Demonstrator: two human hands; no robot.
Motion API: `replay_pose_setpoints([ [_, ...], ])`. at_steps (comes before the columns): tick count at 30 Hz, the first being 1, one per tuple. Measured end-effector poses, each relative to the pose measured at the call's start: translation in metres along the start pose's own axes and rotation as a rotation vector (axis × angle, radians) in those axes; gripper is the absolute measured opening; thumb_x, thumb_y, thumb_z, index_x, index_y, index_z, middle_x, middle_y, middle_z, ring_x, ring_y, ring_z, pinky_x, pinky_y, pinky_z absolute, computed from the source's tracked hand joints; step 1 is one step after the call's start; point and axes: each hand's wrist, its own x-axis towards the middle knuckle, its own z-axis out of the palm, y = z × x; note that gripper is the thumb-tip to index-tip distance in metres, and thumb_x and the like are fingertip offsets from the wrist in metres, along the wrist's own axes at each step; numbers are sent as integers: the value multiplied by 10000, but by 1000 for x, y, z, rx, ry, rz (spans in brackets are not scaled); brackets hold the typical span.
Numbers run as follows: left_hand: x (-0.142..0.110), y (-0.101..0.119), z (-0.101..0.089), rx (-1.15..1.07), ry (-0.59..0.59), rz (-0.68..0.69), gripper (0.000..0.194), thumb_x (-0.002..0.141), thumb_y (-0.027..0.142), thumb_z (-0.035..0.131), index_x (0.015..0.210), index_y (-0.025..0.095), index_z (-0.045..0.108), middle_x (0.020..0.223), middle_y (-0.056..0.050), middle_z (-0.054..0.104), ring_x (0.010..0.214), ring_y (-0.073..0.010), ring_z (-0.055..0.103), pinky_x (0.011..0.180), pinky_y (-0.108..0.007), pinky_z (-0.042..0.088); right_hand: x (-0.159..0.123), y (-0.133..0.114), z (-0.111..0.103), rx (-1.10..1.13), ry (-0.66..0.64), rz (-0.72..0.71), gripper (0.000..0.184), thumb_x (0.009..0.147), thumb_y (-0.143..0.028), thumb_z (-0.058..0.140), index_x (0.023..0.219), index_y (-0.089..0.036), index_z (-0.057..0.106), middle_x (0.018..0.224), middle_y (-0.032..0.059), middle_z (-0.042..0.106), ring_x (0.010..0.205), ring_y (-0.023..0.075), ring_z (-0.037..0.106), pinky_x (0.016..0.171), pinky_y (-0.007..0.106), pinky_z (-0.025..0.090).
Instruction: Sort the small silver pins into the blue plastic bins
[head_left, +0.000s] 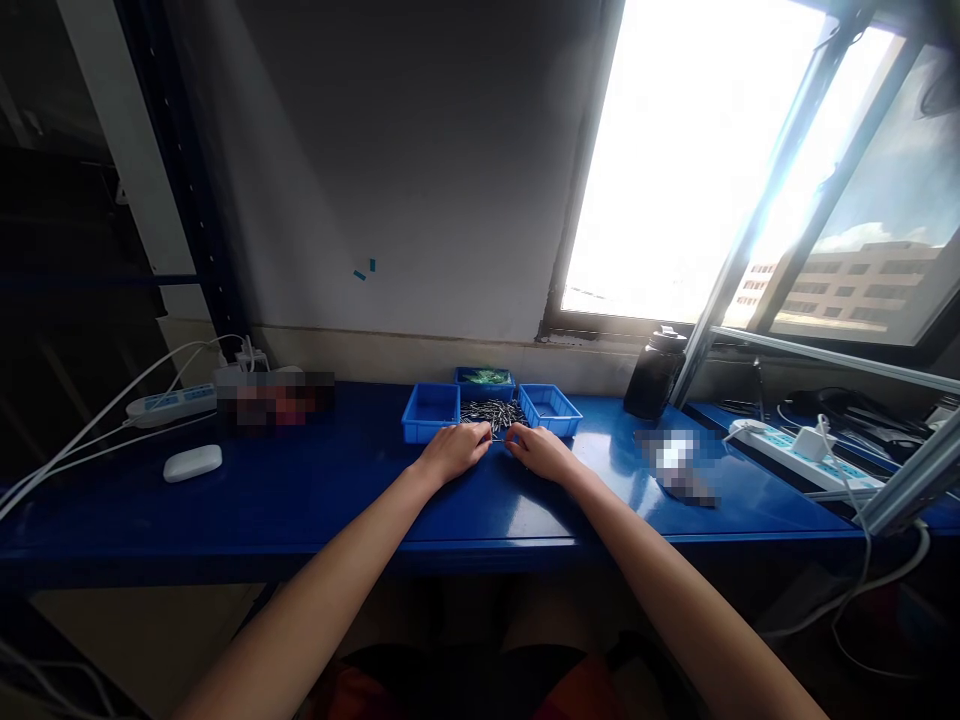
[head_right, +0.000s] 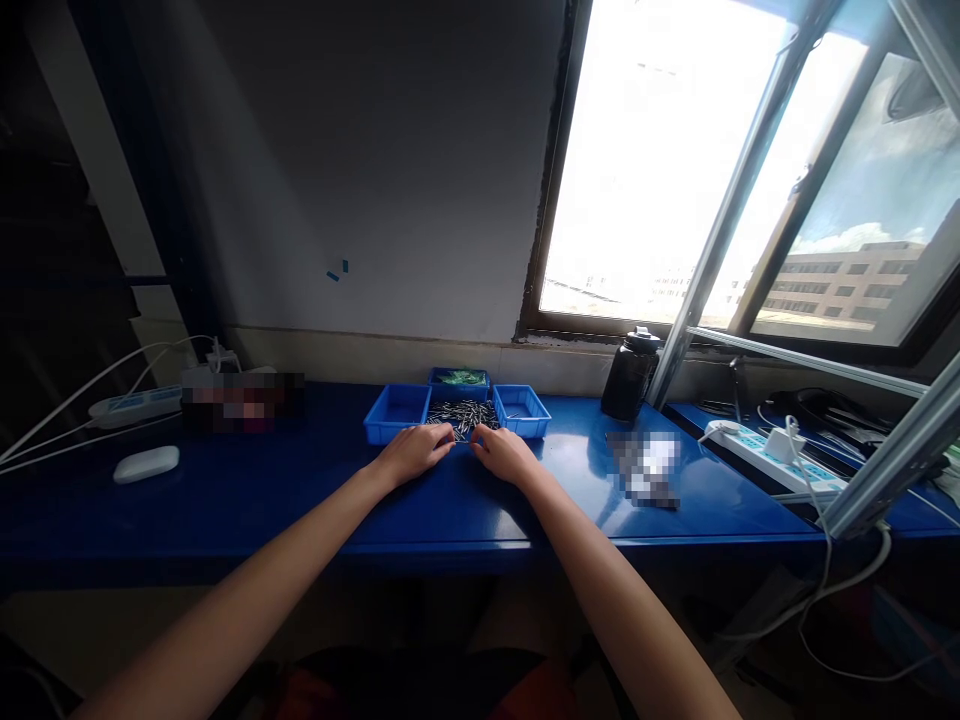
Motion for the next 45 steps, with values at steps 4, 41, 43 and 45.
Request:
replay_pose_setpoints([
  [4,-1,2,-3,6,-14,-5,223,846,353,354,877,199,512,805,-42,615,733,-180,578,575,-238,391,0,1,1,-17,-1,-3,219,844,-341,402,964,-214,535,673,8,586,603,120,520,522,195,282],
  [41,-3,8,-8,-48,71,74,289,862,371,323,954,213,547,921,-31,610,816,-164,568,662,-234,411,0,1,3,-7,0,-51,268,845,-375,405,948,-207,586,708,23,610,667,133,554,590,201,335],
  [43,-3,6,-7,-43,62,42,287,861,371,324,945,211,547,907,-37,613,802,-169,572,638,-236,410,1,3,3,2,21,-58,277,845,-389,401,940,-205,586,690,22,606,658,133,552,591,203,336],
  [45,-2,4,-6,-36,38,6,290,857,374,328,930,205,551,883,-46,617,781,-175,576,614,-239,410,2,5,3,-1,38,-53,283,843,-399,400,926,-203,587,676,23,601,652,136,550,588,204,333],
])
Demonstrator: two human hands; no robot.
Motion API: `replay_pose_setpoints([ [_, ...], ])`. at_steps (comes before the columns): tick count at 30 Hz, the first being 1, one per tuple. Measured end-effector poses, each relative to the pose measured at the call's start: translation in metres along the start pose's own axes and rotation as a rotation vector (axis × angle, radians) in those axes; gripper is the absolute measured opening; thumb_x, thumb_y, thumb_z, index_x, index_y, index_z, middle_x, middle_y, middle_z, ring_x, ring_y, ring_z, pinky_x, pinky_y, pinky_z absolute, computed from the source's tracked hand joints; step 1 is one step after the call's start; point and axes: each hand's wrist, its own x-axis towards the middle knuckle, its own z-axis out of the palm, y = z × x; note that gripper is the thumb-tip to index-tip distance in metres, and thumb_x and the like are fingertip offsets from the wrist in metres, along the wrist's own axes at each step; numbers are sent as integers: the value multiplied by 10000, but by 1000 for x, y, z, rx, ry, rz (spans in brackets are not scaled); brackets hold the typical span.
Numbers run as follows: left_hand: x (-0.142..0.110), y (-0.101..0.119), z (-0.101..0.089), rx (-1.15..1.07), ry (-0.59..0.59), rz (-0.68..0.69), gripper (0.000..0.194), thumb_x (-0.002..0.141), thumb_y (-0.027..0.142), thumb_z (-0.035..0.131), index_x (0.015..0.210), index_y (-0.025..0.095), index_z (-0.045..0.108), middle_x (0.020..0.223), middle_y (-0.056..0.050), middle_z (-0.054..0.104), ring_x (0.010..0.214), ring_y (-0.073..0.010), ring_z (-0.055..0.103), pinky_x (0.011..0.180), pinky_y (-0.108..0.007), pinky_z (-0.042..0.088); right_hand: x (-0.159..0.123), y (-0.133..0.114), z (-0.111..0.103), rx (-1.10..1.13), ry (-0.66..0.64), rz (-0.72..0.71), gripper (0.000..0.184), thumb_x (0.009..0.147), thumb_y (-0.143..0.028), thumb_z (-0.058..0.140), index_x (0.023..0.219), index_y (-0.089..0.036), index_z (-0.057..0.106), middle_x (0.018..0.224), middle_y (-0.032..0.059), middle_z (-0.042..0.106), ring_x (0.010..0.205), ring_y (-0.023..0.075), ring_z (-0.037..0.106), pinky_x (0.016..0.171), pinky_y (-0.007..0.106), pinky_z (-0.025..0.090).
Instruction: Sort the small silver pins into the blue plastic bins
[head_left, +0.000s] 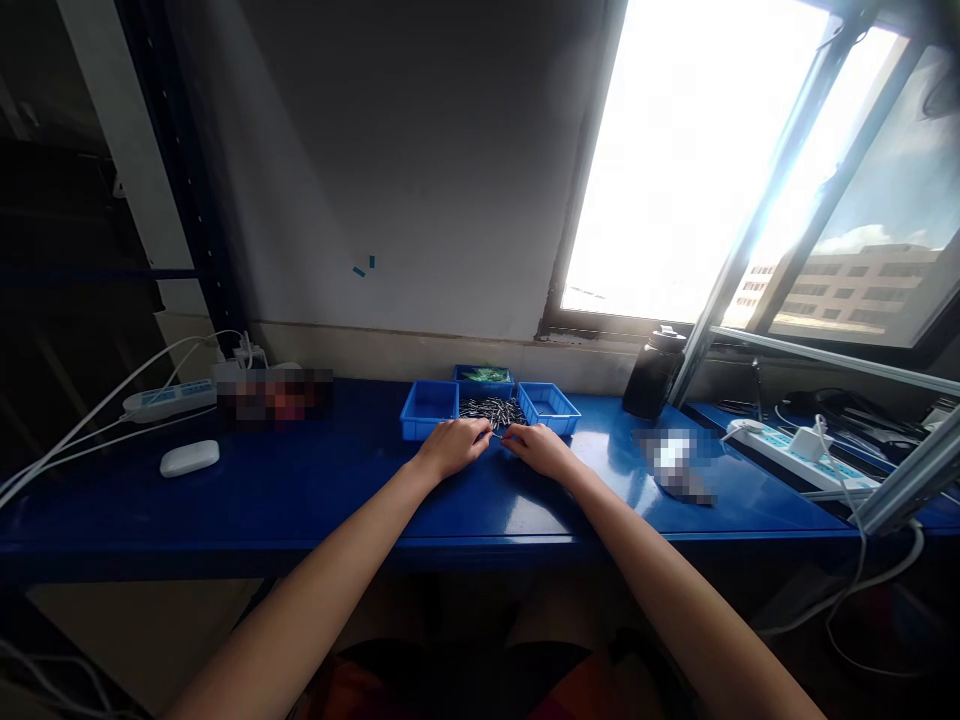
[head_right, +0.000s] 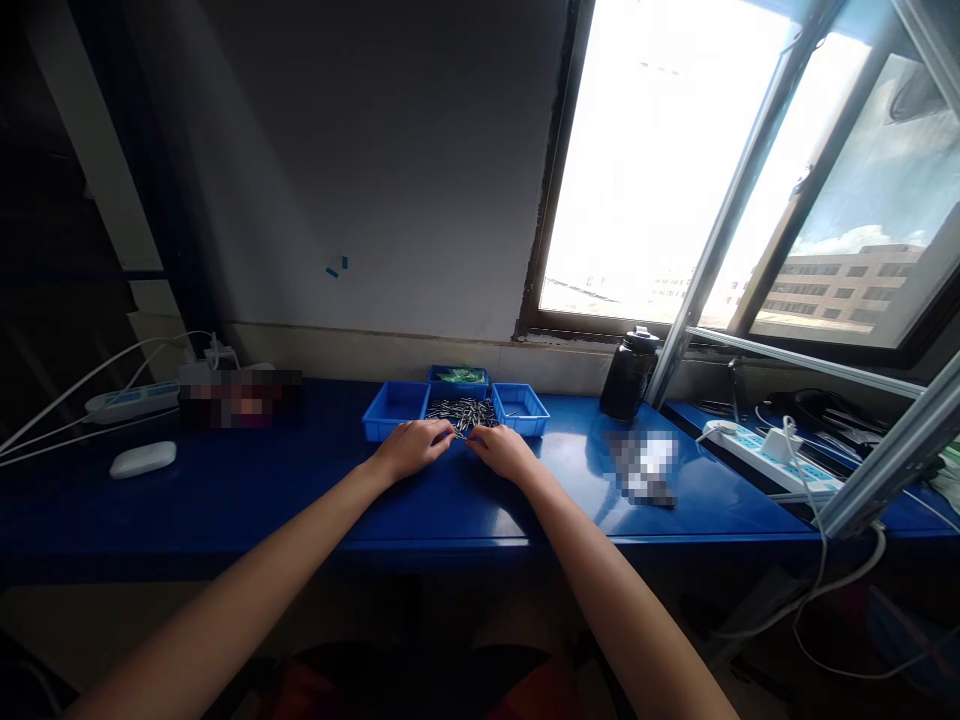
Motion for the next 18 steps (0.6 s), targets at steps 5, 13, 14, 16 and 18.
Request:
replay_pose_setpoints([
  [5,0,-3,2,36,-79,-64,270,832,364,358,890,205,570,835,-47,626,721,-176,581,588,-240,407,0,-2,-4,-11,22,23,286,853,-390,386,935,-196,579,668,25,596,638,134,545,581,205,325],
  [13,1,-4,4,46,-112,-88,242,809,345,387,846,220,590,807,-43,636,709,-183,580,593,-246,401,-3,-8,-7,25,34,-27,292,873,-366,345,979,-197,558,659,20,586,593,117,520,566,197,323],
  [14,1,-4,4,44,-113,-88,242,809,345,387,847,219,590,805,-43,636,707,-182,580,591,-245,401,-3,-7,-7,22,33,-24,289,871,-365,348,979,-198,558,660,20,588,594,118,522,567,197,323],
  [16,1,-4,4,43,-115,-88,240,810,344,388,845,217,590,799,-43,634,701,-179,580,585,-242,400,-2,-6,-6,16,22,-10,282,867,-358,357,980,-199,561,668,23,593,602,121,530,567,198,325],
  [18,1,-5,4,42,-114,-84,243,814,345,386,840,212,587,789,-44,631,694,-176,579,575,-239,399,-2,-5,-5,7,0,7,274,860,-350,373,976,-198,568,678,28,598,620,127,539,571,199,329],
])
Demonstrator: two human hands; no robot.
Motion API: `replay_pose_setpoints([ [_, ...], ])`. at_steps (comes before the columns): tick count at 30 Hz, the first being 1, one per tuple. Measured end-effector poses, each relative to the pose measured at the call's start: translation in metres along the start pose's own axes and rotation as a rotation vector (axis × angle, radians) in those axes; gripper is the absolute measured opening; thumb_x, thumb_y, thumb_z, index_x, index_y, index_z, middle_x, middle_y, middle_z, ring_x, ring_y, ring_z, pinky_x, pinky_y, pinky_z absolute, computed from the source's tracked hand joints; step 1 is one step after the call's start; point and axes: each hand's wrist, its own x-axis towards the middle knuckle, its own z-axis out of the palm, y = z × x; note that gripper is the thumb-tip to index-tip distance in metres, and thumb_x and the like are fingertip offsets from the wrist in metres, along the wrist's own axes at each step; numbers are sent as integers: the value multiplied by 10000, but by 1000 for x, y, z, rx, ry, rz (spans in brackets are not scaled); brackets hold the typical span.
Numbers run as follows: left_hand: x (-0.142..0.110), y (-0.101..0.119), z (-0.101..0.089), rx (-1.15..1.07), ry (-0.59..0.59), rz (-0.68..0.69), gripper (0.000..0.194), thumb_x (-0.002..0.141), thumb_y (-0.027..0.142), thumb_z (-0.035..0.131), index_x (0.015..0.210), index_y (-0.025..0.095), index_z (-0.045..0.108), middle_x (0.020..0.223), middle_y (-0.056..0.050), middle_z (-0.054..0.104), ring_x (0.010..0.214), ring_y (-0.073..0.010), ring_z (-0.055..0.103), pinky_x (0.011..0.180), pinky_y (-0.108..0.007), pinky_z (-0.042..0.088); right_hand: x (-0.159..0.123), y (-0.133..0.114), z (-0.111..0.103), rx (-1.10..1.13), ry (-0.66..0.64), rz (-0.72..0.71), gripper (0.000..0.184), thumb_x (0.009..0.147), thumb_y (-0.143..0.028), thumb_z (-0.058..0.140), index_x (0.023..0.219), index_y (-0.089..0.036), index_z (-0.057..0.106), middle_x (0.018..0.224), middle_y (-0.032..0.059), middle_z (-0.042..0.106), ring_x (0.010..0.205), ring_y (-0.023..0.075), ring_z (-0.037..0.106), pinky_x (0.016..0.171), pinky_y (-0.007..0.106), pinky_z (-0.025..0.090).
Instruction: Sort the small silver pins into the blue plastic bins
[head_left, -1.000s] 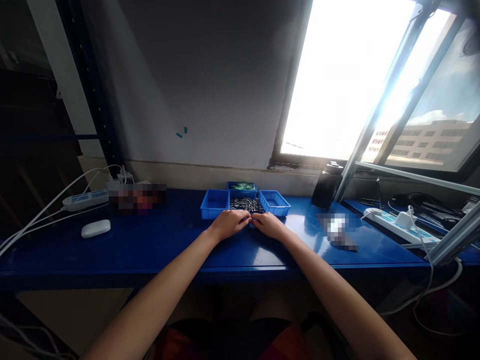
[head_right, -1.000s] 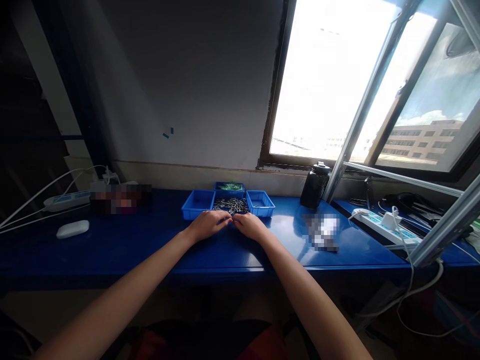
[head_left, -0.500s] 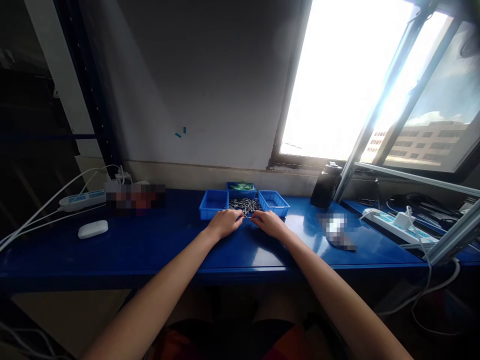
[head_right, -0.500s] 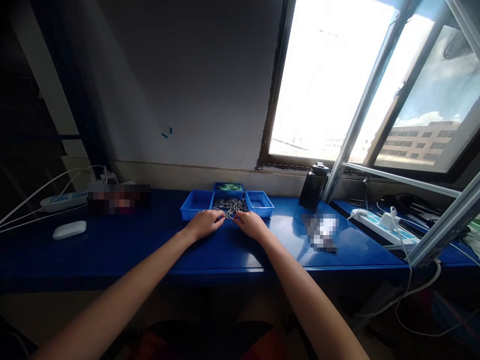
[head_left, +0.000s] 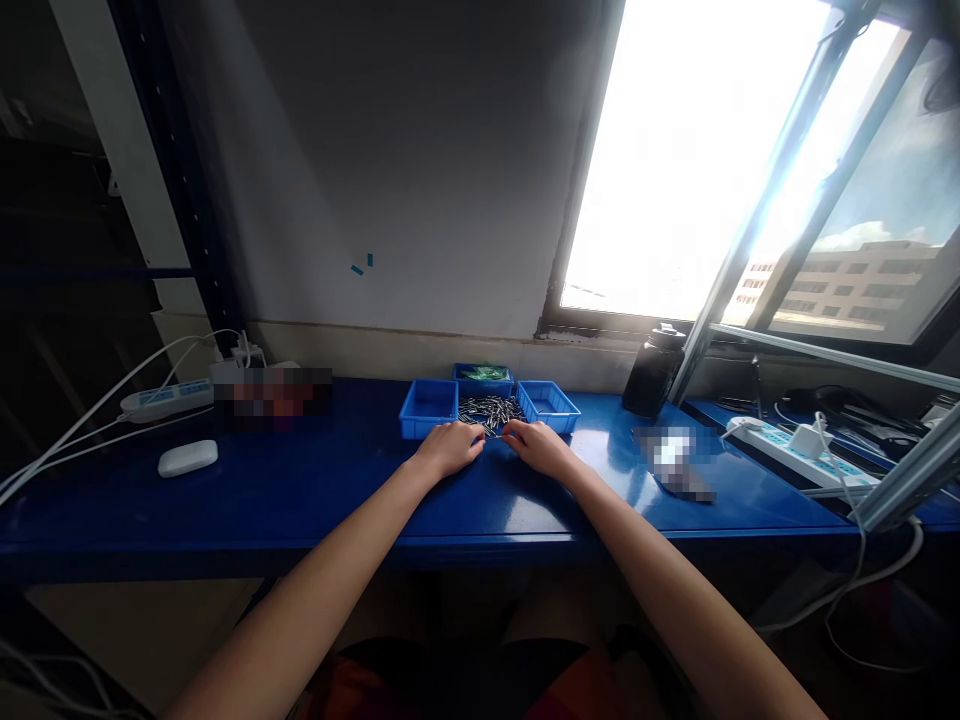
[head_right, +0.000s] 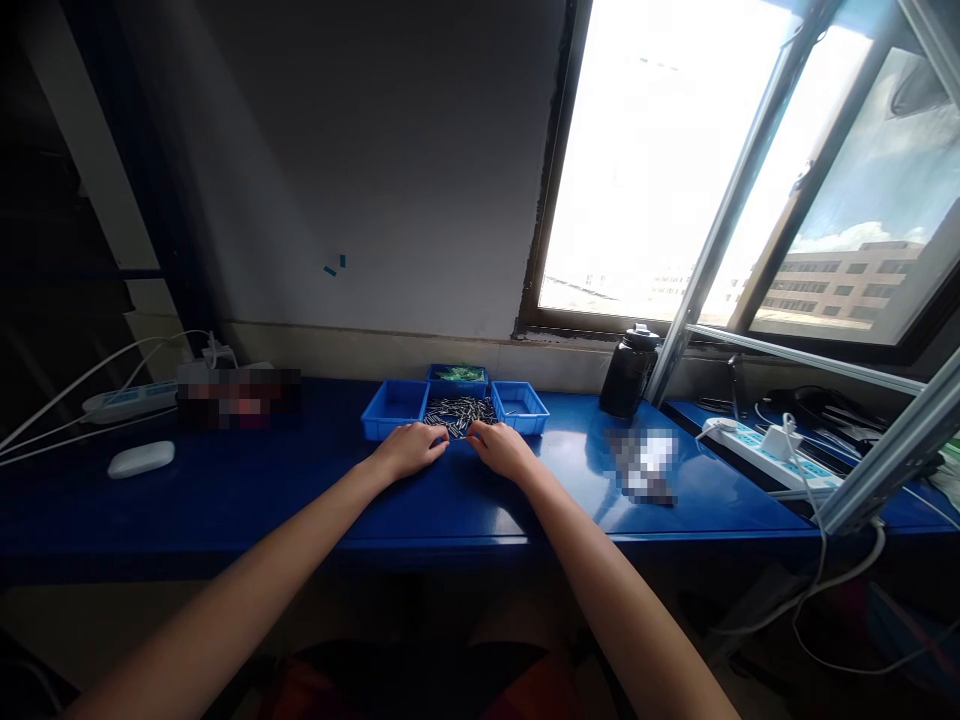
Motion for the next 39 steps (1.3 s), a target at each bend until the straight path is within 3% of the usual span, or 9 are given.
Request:
replay_pose_setpoints([
  [13,-4,9,-5,-109,116,245,248,845,356,374,955,235,561,868,-2,621,792,-154,575,611,-216,405,0,3,7,0,-37,-56,210,818,-335,453,880,-190,591,649,7,588,578,101,507,534,183,311],
  [18,-2,5,-2,-76,136,163,277,854,365,343,962,226,556,879,-23,626,794,-169,581,629,-233,414,2,6,7,39,-8,-27,218,795,-379,488,846,-191,587,631,2,580,555,98,496,516,188,298],
  [24,1,-1,1,-43,65,41,272,849,358,347,951,221,559,862,-44,633,777,-192,586,616,-251,416,2,5,3,78,110,7,259,803,-420,472,830,-183,573,609,-6,555,515,85,454,491,191,268],
  [31,1,-1,2,4,11,14,246,830,347,380,885,215,579,827,-42,636,713,-182,587,584,-242,402,-1,-2,0,114,107,-97,264,844,-393,406,889,-186,563,572,-13,535,508,85,447,509,185,277],
  [39,1,-2,2,-9,17,24,218,815,350,406,844,212,572,767,-31,624,667,-176,579,528,-236,373,0,0,0,89,87,-65,250,860,-336,376,954,-193,559,595,0,553,540,101,483,537,192,295],
])
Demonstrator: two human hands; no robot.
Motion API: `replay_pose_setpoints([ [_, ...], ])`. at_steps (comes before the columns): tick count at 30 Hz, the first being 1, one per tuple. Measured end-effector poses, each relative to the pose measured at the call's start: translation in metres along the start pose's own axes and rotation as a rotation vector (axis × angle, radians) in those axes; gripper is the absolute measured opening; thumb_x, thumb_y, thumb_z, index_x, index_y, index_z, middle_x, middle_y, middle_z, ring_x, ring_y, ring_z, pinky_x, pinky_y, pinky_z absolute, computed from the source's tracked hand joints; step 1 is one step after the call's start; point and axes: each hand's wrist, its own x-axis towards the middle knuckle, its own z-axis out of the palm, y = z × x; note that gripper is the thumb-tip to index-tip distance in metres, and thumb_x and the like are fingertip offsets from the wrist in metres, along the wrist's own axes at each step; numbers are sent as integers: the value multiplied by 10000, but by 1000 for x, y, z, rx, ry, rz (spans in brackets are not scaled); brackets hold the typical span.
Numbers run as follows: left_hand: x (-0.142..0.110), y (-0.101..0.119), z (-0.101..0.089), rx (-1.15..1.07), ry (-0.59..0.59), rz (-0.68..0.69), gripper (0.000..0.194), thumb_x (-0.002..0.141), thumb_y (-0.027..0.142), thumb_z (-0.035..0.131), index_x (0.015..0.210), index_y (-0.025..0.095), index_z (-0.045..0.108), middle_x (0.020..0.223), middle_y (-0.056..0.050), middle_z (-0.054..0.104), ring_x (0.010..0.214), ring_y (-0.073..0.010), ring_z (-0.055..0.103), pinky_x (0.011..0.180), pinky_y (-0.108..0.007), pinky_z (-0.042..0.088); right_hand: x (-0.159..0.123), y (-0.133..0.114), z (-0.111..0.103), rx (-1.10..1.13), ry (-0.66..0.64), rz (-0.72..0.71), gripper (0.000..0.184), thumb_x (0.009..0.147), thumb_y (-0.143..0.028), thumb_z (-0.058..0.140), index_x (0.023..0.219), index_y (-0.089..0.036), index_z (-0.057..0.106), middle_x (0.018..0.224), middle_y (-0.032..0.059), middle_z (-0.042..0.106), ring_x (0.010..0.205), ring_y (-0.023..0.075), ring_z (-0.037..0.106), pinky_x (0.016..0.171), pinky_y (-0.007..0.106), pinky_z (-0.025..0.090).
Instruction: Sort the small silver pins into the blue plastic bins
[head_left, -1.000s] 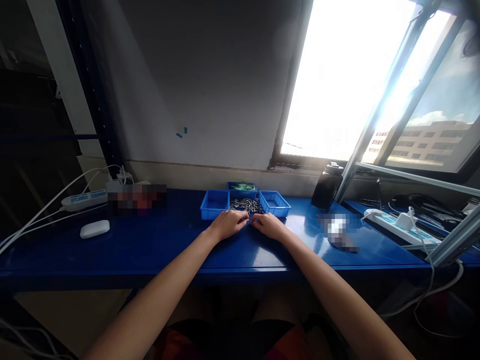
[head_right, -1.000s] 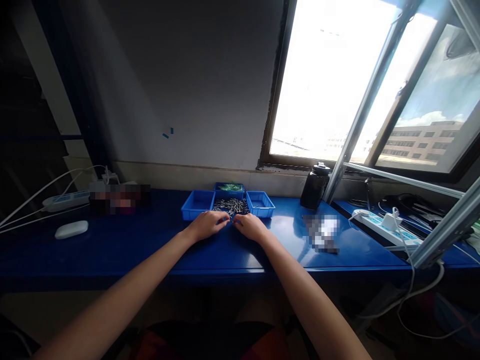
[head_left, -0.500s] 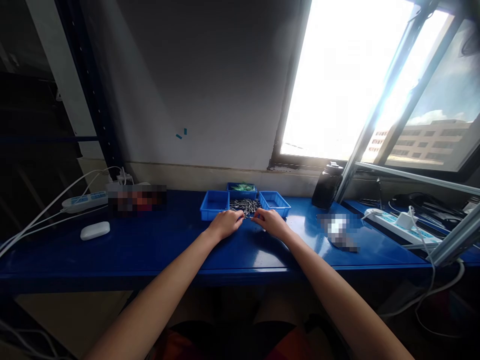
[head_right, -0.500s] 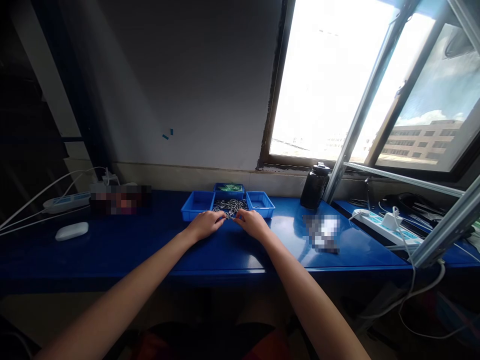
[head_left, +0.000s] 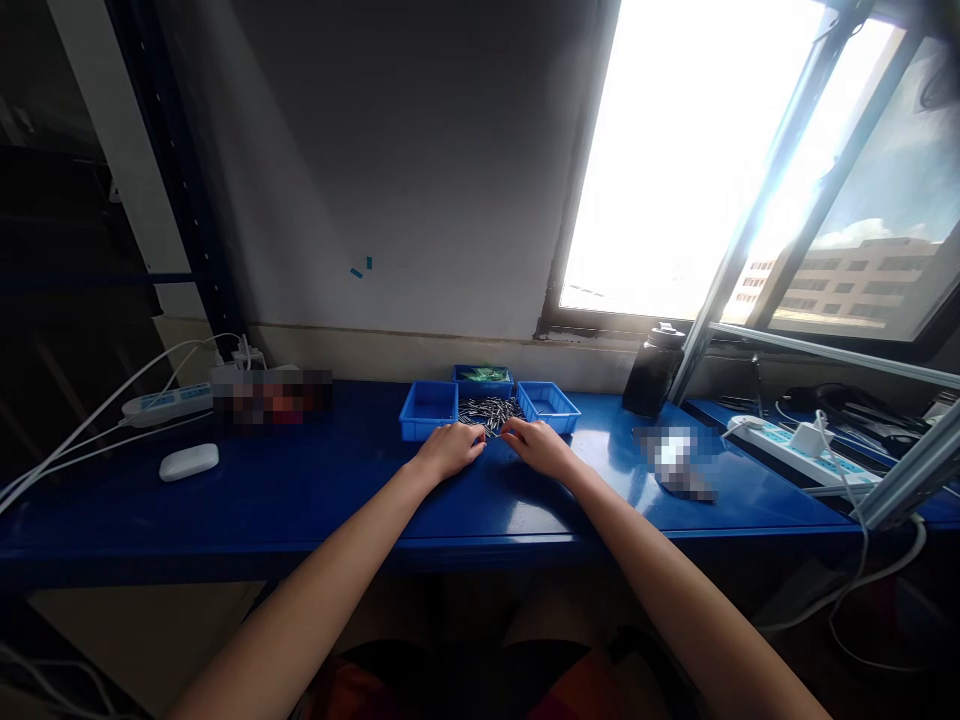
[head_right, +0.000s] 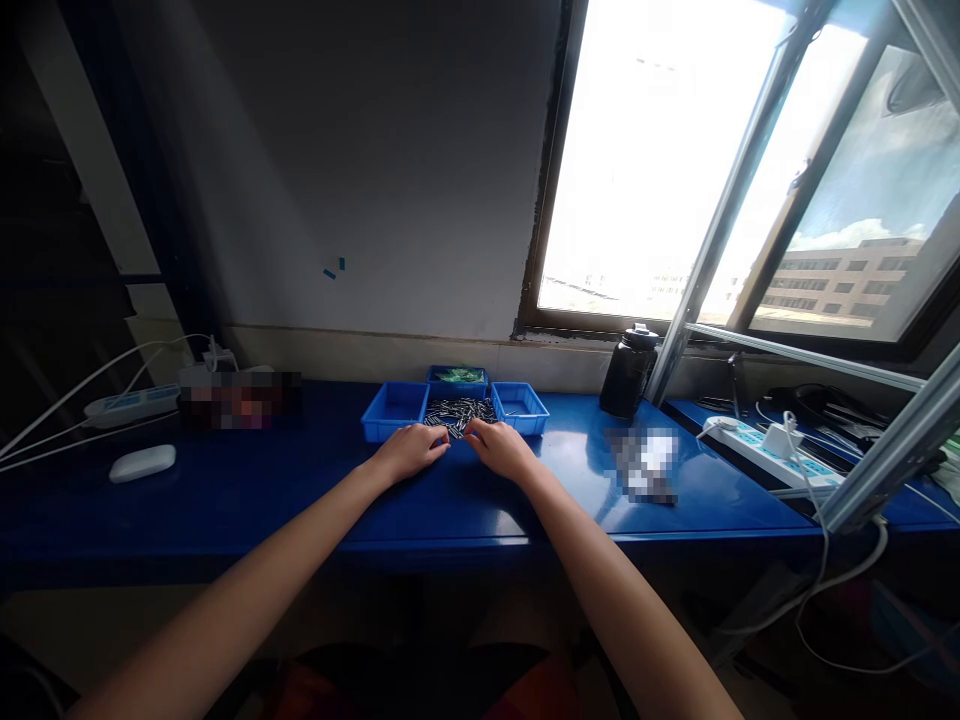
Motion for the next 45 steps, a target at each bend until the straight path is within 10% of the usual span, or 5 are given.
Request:
replay_pose_setpoints([
  [13,-1,5,-1,-139,115,187,262,849,374,361,958,243,560,886,-2,614,806,-153,562,610,-212,395,-1,2,7,-34,-111,-27,225,846,-325,407,908,-191,577,662,17,584,592,110,510,555,186,318],
  [45,-4,7,-6,-52,42,58,186,789,342,416,864,203,515,780,-22,601,717,-171,567,564,-235,379,0,-2,2,-7,-68,18,224,828,-322,440,953,-198,578,577,-18,533,505,81,445,501,188,278],
])
